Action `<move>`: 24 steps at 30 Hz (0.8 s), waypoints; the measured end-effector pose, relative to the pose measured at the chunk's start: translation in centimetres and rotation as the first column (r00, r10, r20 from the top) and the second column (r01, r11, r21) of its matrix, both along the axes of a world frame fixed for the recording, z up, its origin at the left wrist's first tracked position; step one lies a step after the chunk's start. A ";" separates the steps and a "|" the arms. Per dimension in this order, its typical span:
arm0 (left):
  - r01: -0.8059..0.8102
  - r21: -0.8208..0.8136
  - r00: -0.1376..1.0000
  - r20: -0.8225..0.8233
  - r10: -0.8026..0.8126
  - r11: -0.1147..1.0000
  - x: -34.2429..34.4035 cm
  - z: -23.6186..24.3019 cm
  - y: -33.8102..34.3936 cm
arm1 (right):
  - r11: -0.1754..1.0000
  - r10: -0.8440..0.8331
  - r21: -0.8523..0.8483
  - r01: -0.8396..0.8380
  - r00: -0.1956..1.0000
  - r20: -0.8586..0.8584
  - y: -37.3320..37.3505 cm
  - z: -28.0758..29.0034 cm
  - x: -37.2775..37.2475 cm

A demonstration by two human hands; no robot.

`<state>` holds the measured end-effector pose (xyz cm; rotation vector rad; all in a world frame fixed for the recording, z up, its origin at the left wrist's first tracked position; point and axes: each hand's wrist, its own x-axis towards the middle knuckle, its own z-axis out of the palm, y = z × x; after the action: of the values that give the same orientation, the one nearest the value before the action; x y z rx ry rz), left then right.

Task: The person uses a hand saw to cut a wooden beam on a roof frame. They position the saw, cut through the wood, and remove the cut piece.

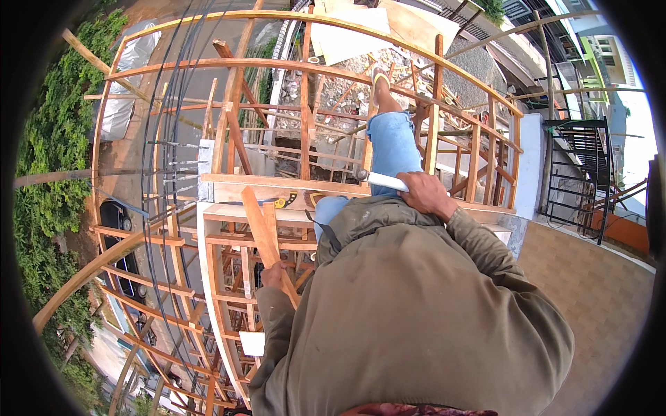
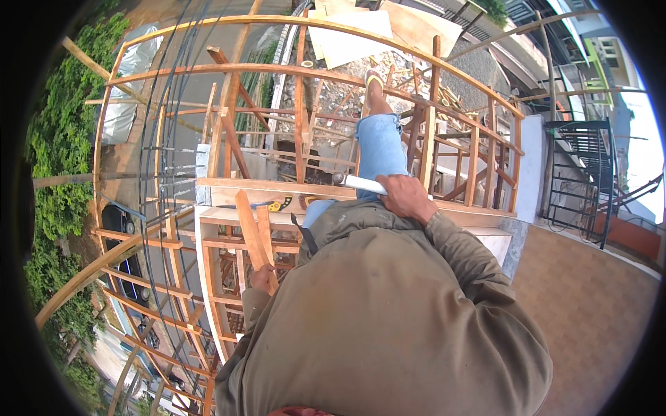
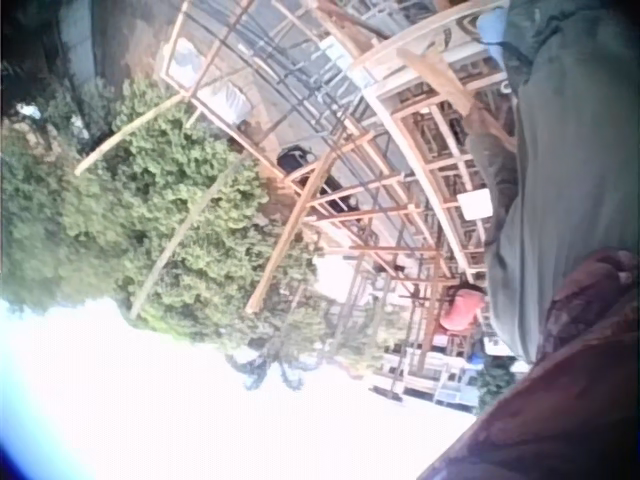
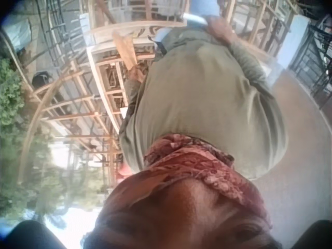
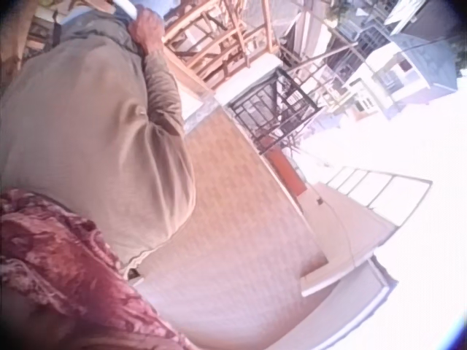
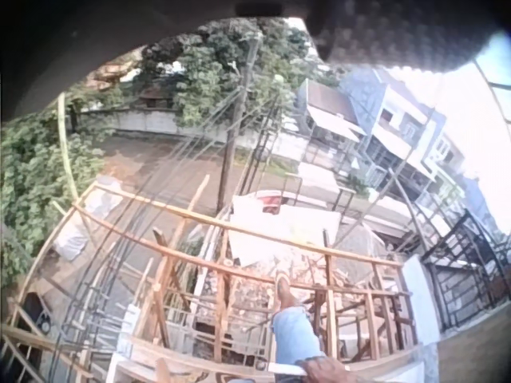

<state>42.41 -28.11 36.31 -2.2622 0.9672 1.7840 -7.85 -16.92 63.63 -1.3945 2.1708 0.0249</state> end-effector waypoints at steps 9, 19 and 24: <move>0.168 -0.170 0.984 0.094 -0.154 0.971 -6.6 2.6 -2.2 | 0.986 0.019 0.164 -0.037 0.993 0.114 -4.3 -2.2 -5.5; 0.539 -0.039 0.822 0.244 -0.515 0.841 -20.8 1.4 -12.4 | 0.894 -0.315 0.396 0.208 0.921 0.229 -2.9 -5.3 -10.5; 0.579 -0.158 0.815 0.067 -0.576 0.800 -28.1 -11.7 -17.2 | 0.833 -0.476 0.398 0.384 0.864 0.165 -1.8 -9.3 -12.6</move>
<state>14.31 -45.26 24.58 -1.7586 1.6453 1.4449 -20.40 -18.75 54.32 -0.6420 2.0822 0.0567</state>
